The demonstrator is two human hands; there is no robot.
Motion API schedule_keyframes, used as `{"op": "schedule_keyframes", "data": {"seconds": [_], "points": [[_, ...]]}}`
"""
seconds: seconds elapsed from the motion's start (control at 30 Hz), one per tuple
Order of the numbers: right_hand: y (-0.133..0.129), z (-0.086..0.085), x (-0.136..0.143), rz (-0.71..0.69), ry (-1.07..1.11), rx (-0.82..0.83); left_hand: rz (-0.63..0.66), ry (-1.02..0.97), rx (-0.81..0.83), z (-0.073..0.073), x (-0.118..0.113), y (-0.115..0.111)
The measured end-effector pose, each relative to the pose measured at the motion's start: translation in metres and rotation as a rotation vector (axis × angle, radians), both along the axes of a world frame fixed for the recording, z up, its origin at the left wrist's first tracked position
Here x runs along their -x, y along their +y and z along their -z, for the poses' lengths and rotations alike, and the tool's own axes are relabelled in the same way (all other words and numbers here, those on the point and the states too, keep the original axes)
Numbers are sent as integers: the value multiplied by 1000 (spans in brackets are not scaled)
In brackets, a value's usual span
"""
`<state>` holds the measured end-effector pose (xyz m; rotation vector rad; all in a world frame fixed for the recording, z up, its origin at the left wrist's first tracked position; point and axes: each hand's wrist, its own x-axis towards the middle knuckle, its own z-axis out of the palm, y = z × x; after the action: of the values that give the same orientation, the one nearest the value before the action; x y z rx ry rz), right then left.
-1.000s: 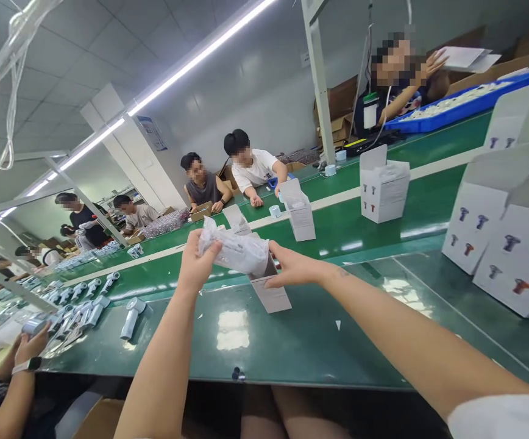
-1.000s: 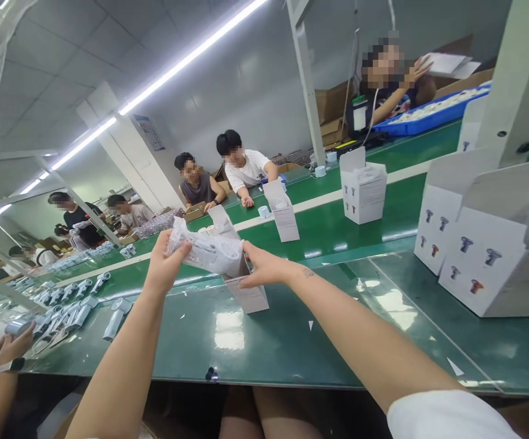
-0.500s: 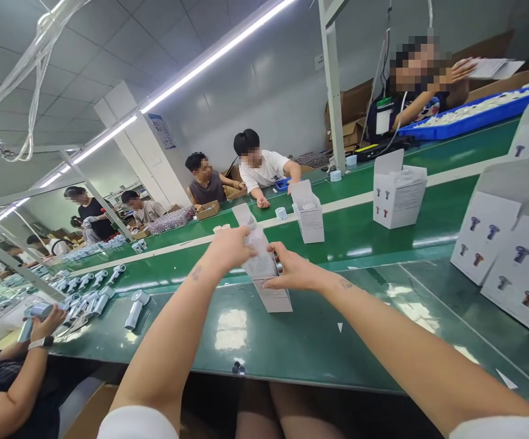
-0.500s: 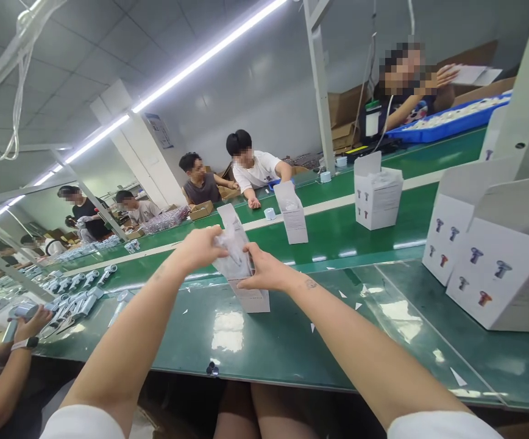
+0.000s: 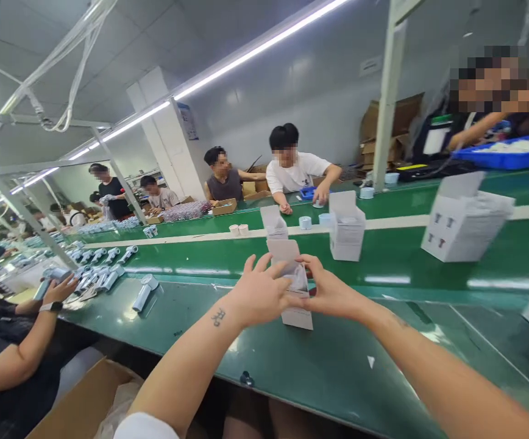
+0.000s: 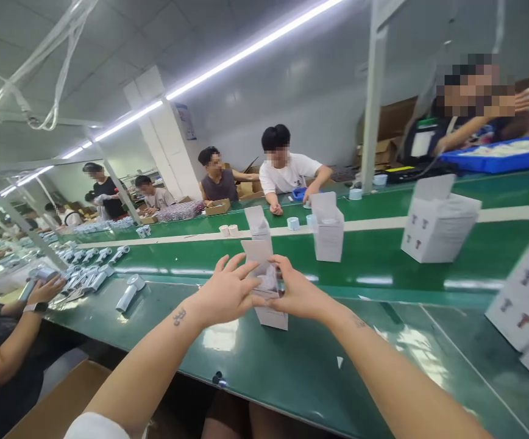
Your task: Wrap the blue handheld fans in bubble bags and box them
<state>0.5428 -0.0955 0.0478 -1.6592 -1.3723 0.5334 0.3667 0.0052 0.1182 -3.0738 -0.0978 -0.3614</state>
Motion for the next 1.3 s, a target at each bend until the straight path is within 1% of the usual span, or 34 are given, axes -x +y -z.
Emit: {"op": "schedule_keyframes", "data": {"seconds": [0.03, 0.07, 0.1, 0.13, 0.17, 0.23, 0.27, 0.3, 0.37, 0.43, 0.5, 0.6, 0.63, 0.7, 0.8, 0.87, 0.9, 0.93, 1.0, 1.03, 1.07, 1.1, 1.13, 1.17, 1.2, 1.23, 1.27, 1.3], "points": [[4, -6, 2, 4, -1, -9, 14, -118, 51, 5, 12, 3], [10, -11, 4, 8, 1, -18, -2, -241, 116, 12, 26, 9], [20, -17, 5, 3, 7, -26, -50, -347, 196, 23, 41, 19], [34, -22, 6, -13, 17, -34, -132, -440, 286, 35, 58, 33], [51, -25, 6, -35, 27, -44, -252, -523, 377, 49, 77, 50], [96, -28, 4, -71, 32, -76, -549, -712, 537, 73, 116, 93], [122, -27, 2, -74, 21, -92, -693, -813, 600, 82, 137, 117], [150, -25, 1, -64, 1, -107, -799, -924, 632, 89, 156, 140], [204, -16, -4, -33, -33, -117, -895, -1039, 644, 97, 191, 182], [252, -4, -9, -16, -36, -109, -941, -1091, 622, 104, 216, 216], [290, 8, -13, -3, -22, -98, -1004, -1078, 557, 113, 231, 243], [328, 22, -17, 13, 0, -84, -1105, -989, 456, 129, 238, 272], [336, 25, -17, 17, 6, -79, -1128, -969, 455, 133, 239, 279], [347, 27, -18, 13, 15, -64, -1161, -951, 513, 139, 241, 291], [350, 19, -21, 4, 16, -47, -1196, -938, 649, 137, 245, 300], [343, 8, -17, 20, -4, -66, -1216, -941, 822, 132, 246, 300], [337, 3, -12, 60, -18, -98, -1227, -950, 920, 129, 245, 297], [328, 0, -3, 132, -22, -153, -1237, -963, 1017, 126, 243, 290], [304, -2, 30, 309, 40, -281, -1245, -996, 1157, 124, 236, 267], [290, 0, 53, 362, 130, -314, -1245, -1014, 1197, 125, 230, 249], [275, 4, 80, 306, 252, -267, -1230, -1034, 1258, 127, 224, 228], [259, 9, 108, 163, 405, -104, -1223, -1052, 1305, 129, 216, 203], [242, 15, 138, -63, 562, 109, -1193, -1073, 1369, 132, 208, 175], [226, 20, 167, -242, 705, 272, -1072, -1127, 1505, 136, 199, 147], [212, 24, 193, -356, 817, 385, -968, -1143, 1606, 139, 192, 119], [198, 28, 216, -411, 908, 453, -899, -1120, 1664, 143, 187, 92], [187, 31, 235, -405, 973, 478, -851, -1083, 1685, 147, 187, 69], [177, 33, 249, -373, 1014, 490, -783, -1000, 1712, 151, 193, 50]]}}
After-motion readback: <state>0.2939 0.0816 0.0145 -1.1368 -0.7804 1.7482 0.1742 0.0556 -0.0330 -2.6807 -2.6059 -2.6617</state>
